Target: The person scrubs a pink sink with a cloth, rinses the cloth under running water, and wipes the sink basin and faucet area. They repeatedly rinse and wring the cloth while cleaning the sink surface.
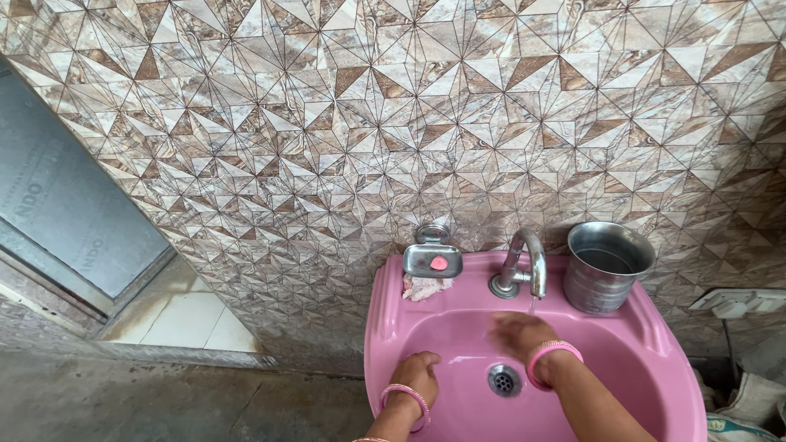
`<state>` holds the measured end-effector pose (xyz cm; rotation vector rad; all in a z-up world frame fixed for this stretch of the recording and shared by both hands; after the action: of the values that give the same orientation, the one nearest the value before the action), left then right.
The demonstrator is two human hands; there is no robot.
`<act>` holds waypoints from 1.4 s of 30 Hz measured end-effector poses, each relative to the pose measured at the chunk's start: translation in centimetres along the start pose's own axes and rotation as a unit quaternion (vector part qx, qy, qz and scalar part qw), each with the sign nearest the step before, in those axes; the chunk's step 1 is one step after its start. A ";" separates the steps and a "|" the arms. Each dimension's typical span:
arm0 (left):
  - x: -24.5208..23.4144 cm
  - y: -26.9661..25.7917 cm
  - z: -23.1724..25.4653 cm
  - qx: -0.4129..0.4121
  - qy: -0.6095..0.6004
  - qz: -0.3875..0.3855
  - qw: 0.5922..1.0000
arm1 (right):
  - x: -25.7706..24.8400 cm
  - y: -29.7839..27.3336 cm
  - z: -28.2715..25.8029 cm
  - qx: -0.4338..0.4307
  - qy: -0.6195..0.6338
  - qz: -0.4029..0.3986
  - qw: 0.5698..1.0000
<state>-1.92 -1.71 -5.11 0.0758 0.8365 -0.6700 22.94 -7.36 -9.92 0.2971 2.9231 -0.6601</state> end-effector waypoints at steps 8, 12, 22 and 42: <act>-2.2 -0.1 -2.4 0.046 0.043 0.013 0.998 | 3.1 2.4 0.4 0.050 -0.070 0.038 0.996; -1.9 0.0 -2.0 0.139 0.088 -0.016 0.986 | 5.3 4.2 0.1 0.008 -0.070 0.062 0.996; -2.2 1.7 -6.0 0.157 0.095 -0.055 0.982 | 6.5 7.6 -1.3 -0.091 -0.418 0.276 0.860; -1.6 0.0 -3.2 0.166 0.229 -0.147 0.948 | 11.3 -0.7 17.0 0.158 -0.542 -0.142 0.813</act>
<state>-4.80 0.18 -6.12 0.4302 1.1871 -1.0969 13.19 -13.59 -26.82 -0.3944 1.7460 -0.9395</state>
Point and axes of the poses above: each hand's wrist, its own y-axis towards the middle knuckle, its own x-axis out of the palm, z = x × y, the point moved 7 cm from there along y, towards the middle knuckle, and after that the axes turned 4 degrees about x, right-handed, at the moved point
